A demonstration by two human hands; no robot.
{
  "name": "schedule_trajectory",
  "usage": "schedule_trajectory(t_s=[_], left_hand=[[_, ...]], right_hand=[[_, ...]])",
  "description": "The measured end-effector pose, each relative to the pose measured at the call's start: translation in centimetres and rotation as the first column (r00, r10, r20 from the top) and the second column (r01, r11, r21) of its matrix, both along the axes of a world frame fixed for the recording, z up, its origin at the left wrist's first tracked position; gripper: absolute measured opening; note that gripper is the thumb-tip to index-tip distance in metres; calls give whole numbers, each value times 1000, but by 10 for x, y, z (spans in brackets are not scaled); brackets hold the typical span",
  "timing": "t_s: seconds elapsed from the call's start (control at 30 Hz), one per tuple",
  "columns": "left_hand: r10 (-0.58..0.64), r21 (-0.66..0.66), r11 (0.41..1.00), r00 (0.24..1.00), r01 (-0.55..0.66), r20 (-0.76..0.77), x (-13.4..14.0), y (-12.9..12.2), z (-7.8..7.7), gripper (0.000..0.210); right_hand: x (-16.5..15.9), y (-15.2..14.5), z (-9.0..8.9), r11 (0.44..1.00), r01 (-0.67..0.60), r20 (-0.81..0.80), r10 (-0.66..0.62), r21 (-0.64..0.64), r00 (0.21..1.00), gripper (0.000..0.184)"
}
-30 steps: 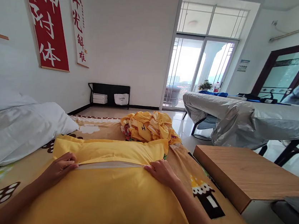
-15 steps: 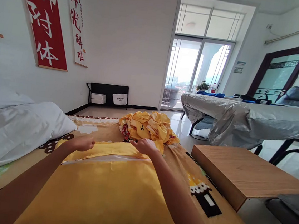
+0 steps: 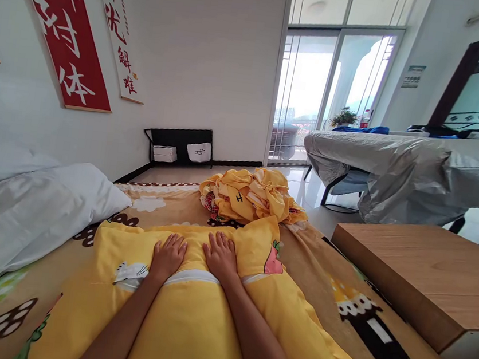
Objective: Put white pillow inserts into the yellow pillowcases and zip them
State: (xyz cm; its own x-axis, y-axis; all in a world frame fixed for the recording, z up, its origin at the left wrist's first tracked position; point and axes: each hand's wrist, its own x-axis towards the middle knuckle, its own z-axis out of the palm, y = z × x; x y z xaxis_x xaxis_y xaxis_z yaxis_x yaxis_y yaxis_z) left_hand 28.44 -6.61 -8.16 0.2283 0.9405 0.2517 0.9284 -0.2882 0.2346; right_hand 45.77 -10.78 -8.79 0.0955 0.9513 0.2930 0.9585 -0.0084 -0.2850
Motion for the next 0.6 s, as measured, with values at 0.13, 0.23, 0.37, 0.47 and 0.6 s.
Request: schedule_trajectory(t_s=[0.13, 0.23, 0.37, 0.47, 0.6], left_hand=[[-28, -12, 1000, 997, 29, 76, 2, -3, 11, 42], [-103, -27, 994, 987, 107, 121, -2, -13, 30, 42], [-292, -62, 950, 939, 307, 183, -33, -38, 71, 40], [-340, 63, 939, 879, 339, 333, -85, -55, 87, 44], [-25, 146, 986, 800, -79, 600, -156, -65, 72, 41]], right_hand=[[-1, -6, 15, 999, -5, -58, 8, 43, 998, 47], [2, -17, 31, 997, -7, -101, 15, 76, 995, 41], [19, -41, 56, 998, -40, -126, 47, 56, 991, 37], [23, -58, 78, 996, -76, -110, 80, 46, 991, 35], [-18, -63, 106, 980, -154, -61, 163, 127, 985, 36]])
